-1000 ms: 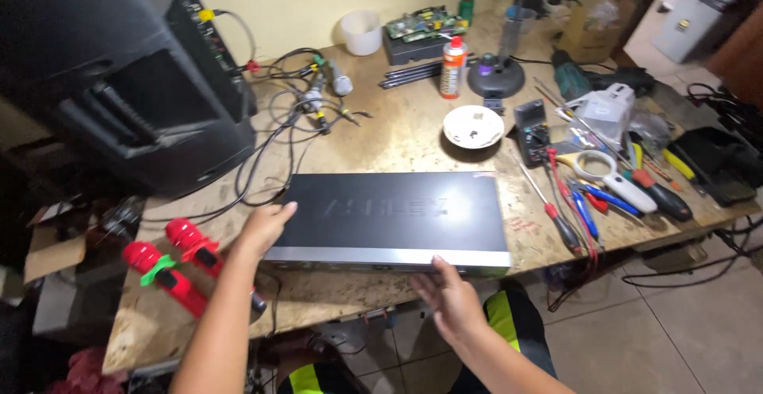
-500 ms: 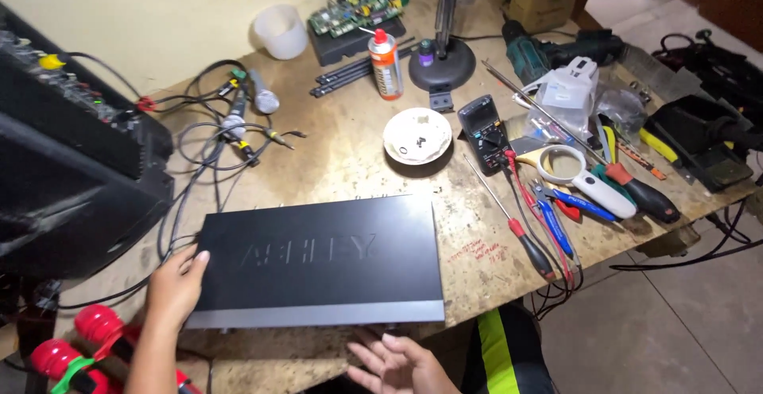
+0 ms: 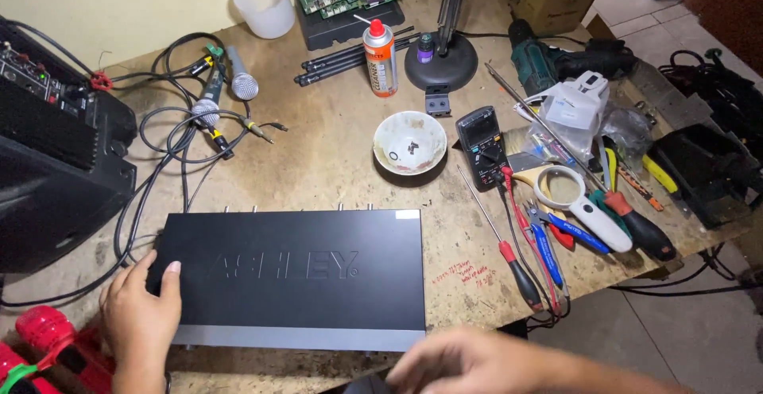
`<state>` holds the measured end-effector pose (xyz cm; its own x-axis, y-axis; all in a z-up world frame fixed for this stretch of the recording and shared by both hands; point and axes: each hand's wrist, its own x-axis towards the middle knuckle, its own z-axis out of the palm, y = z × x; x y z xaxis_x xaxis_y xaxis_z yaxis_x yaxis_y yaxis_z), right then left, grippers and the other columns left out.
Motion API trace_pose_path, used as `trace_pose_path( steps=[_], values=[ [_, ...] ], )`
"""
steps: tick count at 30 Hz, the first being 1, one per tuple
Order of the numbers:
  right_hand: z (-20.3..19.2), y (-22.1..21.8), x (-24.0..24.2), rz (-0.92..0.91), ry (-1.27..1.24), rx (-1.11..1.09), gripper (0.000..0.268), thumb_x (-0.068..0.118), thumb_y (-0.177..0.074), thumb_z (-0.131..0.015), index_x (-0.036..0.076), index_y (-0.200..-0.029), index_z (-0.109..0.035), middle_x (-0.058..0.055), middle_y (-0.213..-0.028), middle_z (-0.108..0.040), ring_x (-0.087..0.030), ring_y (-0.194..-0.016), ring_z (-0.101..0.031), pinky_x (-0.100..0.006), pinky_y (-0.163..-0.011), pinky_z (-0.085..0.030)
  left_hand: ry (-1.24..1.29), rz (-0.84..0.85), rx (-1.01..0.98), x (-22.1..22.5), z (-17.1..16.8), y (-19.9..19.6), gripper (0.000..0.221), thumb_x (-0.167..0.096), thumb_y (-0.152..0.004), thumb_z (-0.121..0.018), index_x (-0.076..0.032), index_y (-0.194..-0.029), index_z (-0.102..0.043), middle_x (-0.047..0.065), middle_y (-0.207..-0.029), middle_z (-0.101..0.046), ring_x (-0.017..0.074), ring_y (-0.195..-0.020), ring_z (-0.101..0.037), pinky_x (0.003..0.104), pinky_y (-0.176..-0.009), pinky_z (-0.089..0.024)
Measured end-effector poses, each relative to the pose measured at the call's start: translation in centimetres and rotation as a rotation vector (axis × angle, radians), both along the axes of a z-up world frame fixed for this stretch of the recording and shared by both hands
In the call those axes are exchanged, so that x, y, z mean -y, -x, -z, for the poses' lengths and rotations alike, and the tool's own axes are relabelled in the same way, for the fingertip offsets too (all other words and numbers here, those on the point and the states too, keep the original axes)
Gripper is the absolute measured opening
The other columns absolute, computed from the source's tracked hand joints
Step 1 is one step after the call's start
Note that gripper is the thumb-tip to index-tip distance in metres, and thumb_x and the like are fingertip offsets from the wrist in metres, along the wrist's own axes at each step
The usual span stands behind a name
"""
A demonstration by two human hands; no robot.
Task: Reassembling the outer casing of an electronic receiver by aligning the metal cover and fastening it with screws using a screwdriver.
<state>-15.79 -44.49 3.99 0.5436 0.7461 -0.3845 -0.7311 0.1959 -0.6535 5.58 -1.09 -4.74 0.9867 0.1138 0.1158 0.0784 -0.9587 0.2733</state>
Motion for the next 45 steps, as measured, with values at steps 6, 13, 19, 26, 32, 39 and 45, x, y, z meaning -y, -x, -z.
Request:
trace_pose_path(
  steps=[6,13,19,26,32,39,45],
  values=[
    [-3.4,-17.0,13.6,0.51,1.171,1.066,0.014,0.018,-0.096,-0.067,0.012,-0.095,-0.08,-0.002,-0.085,-0.077,-0.01,-0.073,-0.065,-0.026,-0.067,-0.054,0.131,0.531,0.536,13.1,-2.3,12.4,0.027,-0.017,-0.092,-0.075,-0.006,-0.116,-0.076,0.013,-0.119,-0.074,0.032,-0.106,-0.066,0.046,-0.097,-0.052],
    [1.8,-30.5,17.1,-0.111,1.714,0.745,0.017,0.02,-0.072,-0.095,0.016,-0.075,-0.079,0.002,-0.077,-0.071,-0.017,-0.075,-0.059,-0.036,-0.069,-0.047,0.13,0.523,0.468,24.2,0.4,23.3,0.054,-0.058,-0.079,-0.076,-0.017,-0.115,-0.075,0.006,-0.127,-0.07,0.0288,-0.121,-0.061,0.067,-0.111,-0.032],
    [4.6,-33.9,16.5,-0.357,1.884,0.837,0.016,0.026,-0.072,-0.094,0.019,-0.086,-0.088,-0.003,-0.092,-0.082,-0.024,-0.085,-0.073,-0.038,-0.072,-0.055,0.057,0.351,0.512,26.9,2.1,24.9,0.051,-0.05,-0.083,-0.078,-0.017,-0.122,-0.071,0.007,-0.13,-0.067,0.0308,-0.126,-0.057,0.078,-0.113,-0.018],
    [-2.5,-28.8,19.6,0.106,1.623,0.84,0.019,0.024,-0.094,-0.079,0.006,-0.1,-0.08,-0.004,-0.112,-0.076,-0.025,-0.094,-0.065,-0.042,-0.083,-0.047,0.029,0.235,0.597,28.7,3.3,25.7,0.038,-0.027,-0.082,-0.076,-0.018,-0.119,-0.07,0.005,-0.13,-0.068,0.0303,-0.129,-0.056,0.077,-0.116,-0.014],
    [-9.0,-19.8,19.0,0.24,1.181,0.756,0.026,0.009,-0.096,-0.072,-0.003,-0.119,-0.075,-0.021,-0.102,-0.077,-0.027,-0.09,-0.071,-0.037,-0.08,-0.056,0.033,0.245,0.574,28.6,2.8,26.4,0.039,-0.032,-0.083,-0.077,-0.02,-0.119,-0.071,0.003,-0.131,-0.067,0.0296,-0.13,-0.056,0.081,-0.115,-0.008],
    [-8.3,-9.3,16.1,0.146,0.887,0.732,0.022,0.003,-0.089,-0.076,-0.005,-0.108,-0.083,-0.015,-0.081,-0.076,-0.018,-0.069,-0.063,-0.029,-0.067,-0.052,0.051,0.219,0.547,29.6,2.8,26.8,0.038,-0.027,-0.083,-0.073,-0.017,-0.119,-0.073,0.005,-0.13,-0.069,0.0309,-0.132,-0.056,0.078,-0.117,-0.004],
    [-0.9,-0.6,13.5,0.209,0.673,0.491,0.027,0.005,-0.087,-0.075,-0.005,-0.112,-0.081,-0.017,-0.085,-0.078,-0.021,-0.07,-0.067,-0.032,-0.07,-0.058,0.203,0.167,0.632,31.3,0.7,30.5,0.028,-0.021,-0.087,-0.073,-0.011,-0.113,-0.073,0.011,-0.121,-0.07,0.0346,-0.127,-0.059,0.071,-0.12,-0.024]
  ],
)
